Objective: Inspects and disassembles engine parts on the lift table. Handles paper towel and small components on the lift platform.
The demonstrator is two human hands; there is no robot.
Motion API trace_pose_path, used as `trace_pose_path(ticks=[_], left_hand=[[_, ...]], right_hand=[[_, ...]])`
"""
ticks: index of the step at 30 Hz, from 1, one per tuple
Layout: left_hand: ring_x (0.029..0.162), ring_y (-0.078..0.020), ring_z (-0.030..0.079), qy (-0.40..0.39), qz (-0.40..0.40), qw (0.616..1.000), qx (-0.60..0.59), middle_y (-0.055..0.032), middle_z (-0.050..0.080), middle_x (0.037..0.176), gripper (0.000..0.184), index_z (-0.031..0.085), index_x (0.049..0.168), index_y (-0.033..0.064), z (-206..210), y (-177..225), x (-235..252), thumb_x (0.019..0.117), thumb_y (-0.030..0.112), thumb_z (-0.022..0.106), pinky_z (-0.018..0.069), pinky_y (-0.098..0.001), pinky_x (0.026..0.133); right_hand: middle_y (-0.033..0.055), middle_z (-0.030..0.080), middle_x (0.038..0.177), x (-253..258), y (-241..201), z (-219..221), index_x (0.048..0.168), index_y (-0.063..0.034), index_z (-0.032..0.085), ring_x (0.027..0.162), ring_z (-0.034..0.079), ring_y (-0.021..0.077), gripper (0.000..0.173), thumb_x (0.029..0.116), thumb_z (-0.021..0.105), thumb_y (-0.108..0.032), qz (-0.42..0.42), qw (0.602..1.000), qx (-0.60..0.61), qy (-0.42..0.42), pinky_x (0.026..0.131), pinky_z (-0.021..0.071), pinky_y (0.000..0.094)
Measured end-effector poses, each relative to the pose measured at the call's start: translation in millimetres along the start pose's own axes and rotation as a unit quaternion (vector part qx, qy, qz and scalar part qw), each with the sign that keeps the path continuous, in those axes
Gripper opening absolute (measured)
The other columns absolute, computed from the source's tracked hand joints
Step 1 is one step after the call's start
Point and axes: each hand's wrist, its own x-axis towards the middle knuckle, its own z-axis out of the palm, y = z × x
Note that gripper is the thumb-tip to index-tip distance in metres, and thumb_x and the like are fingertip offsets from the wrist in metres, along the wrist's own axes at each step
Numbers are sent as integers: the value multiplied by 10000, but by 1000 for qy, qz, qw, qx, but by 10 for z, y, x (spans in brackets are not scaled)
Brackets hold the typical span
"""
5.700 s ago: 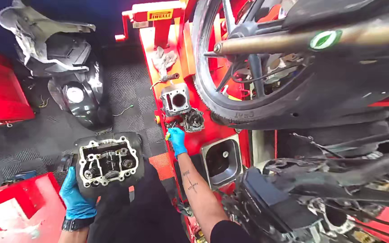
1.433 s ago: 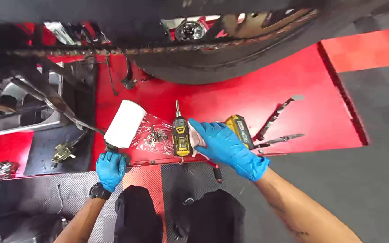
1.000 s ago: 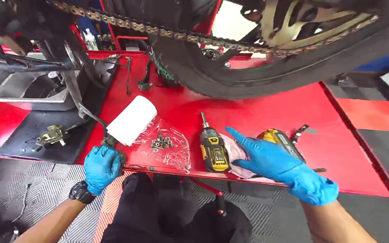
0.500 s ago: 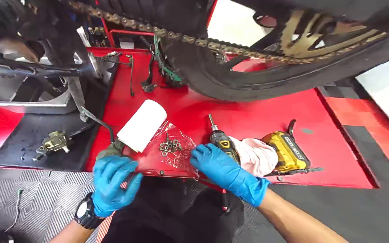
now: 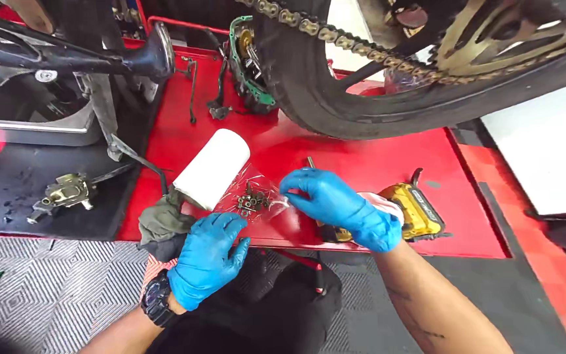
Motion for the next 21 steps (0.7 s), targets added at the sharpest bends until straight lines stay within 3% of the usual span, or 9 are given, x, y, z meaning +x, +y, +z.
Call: trace_pose_path(ticks=[4,8,14,18,21], left_hand=[[1067,-257,699,31,-21,999,-9,-53,743,1138,309,752,1083,141,-64,-35,-38,971,355,560,567,-480,859],[1085,-242,695,44,17,999,-19,-47,743,1150,291,761,1072,143,-106,8,-14,982,333,560,565,-452,888],[1374,-295,539,-52,110,992,10,-63,607,1452,402,671,1332,124,-6,98,205,1002,278,498,470,-504,1084],[1454,-345,436,-123,55,988,76,-144,507,1538,581,536,1470,59,98,71,408,974,359,552,368,-517,1176],[1414,-375,477,-153,-10,985,82,-195,506,1522,677,501,1486,25,155,16,443,957,440,579,393,-543,1143]], right_hand=[[83,732,906,424,-41,3,1030,-77,743,860,703,217,206,994,585,-204,28,995,53,-78,808,559,463],[68,667,782,808,-136,86,906,-71,730,757,639,214,175,965,606,-180,30,989,54,-131,695,498,455],[80,647,760,1100,-170,212,825,-60,718,740,614,221,136,902,685,-167,67,980,74,-173,667,469,465],[83,661,778,1152,-153,307,849,-72,716,756,636,245,167,890,734,-233,126,973,77,-178,686,494,505],[86,666,816,1128,-162,344,884,-76,717,807,636,256,217,903,734,-292,143,976,74,-145,720,483,511]])
